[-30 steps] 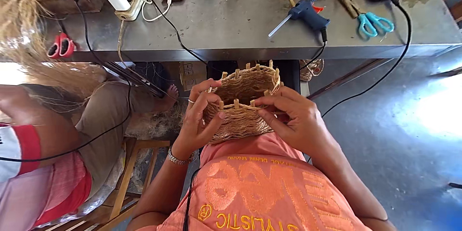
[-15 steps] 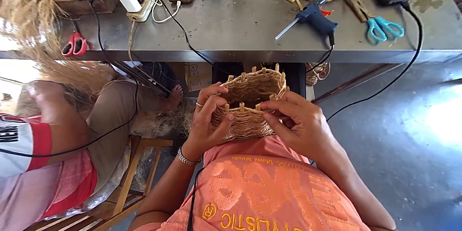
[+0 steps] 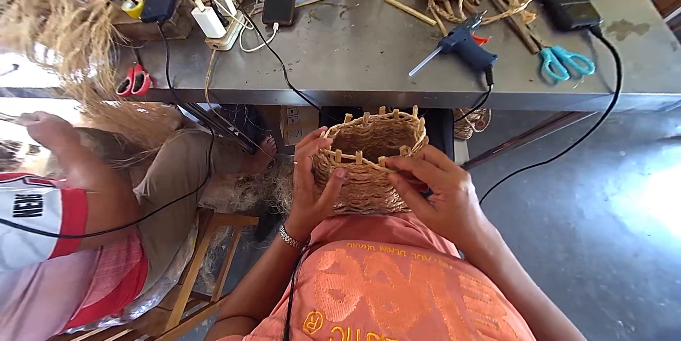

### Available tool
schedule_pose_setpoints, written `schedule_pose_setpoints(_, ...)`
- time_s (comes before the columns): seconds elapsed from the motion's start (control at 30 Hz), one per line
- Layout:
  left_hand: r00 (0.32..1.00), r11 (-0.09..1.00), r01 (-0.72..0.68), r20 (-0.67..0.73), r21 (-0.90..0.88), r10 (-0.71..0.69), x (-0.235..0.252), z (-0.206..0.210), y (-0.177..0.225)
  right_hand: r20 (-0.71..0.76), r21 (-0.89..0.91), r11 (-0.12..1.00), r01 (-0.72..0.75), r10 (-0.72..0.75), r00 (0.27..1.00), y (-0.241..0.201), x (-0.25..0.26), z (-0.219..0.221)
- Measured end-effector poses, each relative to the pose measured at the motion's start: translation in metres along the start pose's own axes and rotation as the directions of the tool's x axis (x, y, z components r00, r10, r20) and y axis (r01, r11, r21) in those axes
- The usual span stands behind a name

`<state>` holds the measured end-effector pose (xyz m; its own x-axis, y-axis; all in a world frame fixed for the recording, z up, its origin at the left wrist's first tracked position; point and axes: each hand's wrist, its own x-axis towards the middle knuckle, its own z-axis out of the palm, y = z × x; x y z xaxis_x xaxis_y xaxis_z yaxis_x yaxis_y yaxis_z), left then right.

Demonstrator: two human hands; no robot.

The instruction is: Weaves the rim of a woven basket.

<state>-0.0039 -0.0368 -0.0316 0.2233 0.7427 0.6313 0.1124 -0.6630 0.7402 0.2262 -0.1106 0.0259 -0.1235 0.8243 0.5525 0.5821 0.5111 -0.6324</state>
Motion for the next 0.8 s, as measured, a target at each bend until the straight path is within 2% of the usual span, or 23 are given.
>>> schedule_pose_setpoints(0.1, 0.999, 1.000, -0.029, -0.036, -0.001, 0.029, 0.009, 0.005, -0.007, -0.033, 0.013, 1.000, 0.011, -0.010, 0.999, 0.001, 0.007, 0.005)
schedule_pose_setpoints(0.17, 0.993, 0.995, -0.096, -0.070, 0.020, 0.097, 0.016, 0.005, -0.008, -0.052, 0.016, 0.999, 0.043, -0.042, 0.998, 0.000, 0.011, 0.006)
schedule_pose_setpoints(0.3, 0.972, 0.969, -0.202, -0.095, 0.139, 0.216, 0.020, 0.001, -0.020, -0.038, 0.036, 0.998, 0.041, -0.040, 0.998, 0.011, 0.010, 0.014)
schedule_pose_setpoints(0.4, 0.982, 0.964, -0.182, -0.017, 0.192, 0.189, 0.005, -0.001, -0.042, 0.030, 0.009, 0.999, -0.035, 0.035, 0.999, 0.031, 0.000, 0.029)
schedule_pose_setpoints(0.53, 0.991, 0.979, -0.133, 0.038, 0.153, 0.129, -0.012, -0.003, -0.048, 0.015, 0.000, 1.000, -0.023, 0.023, 1.000, 0.034, -0.010, 0.041)
schedule_pose_setpoints(0.67, 0.993, 0.984, -0.110, -0.033, 0.139, 0.115, -0.013, 0.003, -0.051, 0.000, -0.014, 1.000, 0.018, -0.018, 1.000, 0.035, -0.010, 0.045)
schedule_pose_setpoints(0.8, 0.975, 0.960, -0.195, -0.066, 0.200, 0.211, -0.011, 0.004, -0.062, -0.035, -0.073, 0.991, 0.108, -0.111, 0.993, 0.040, -0.013, 0.052)
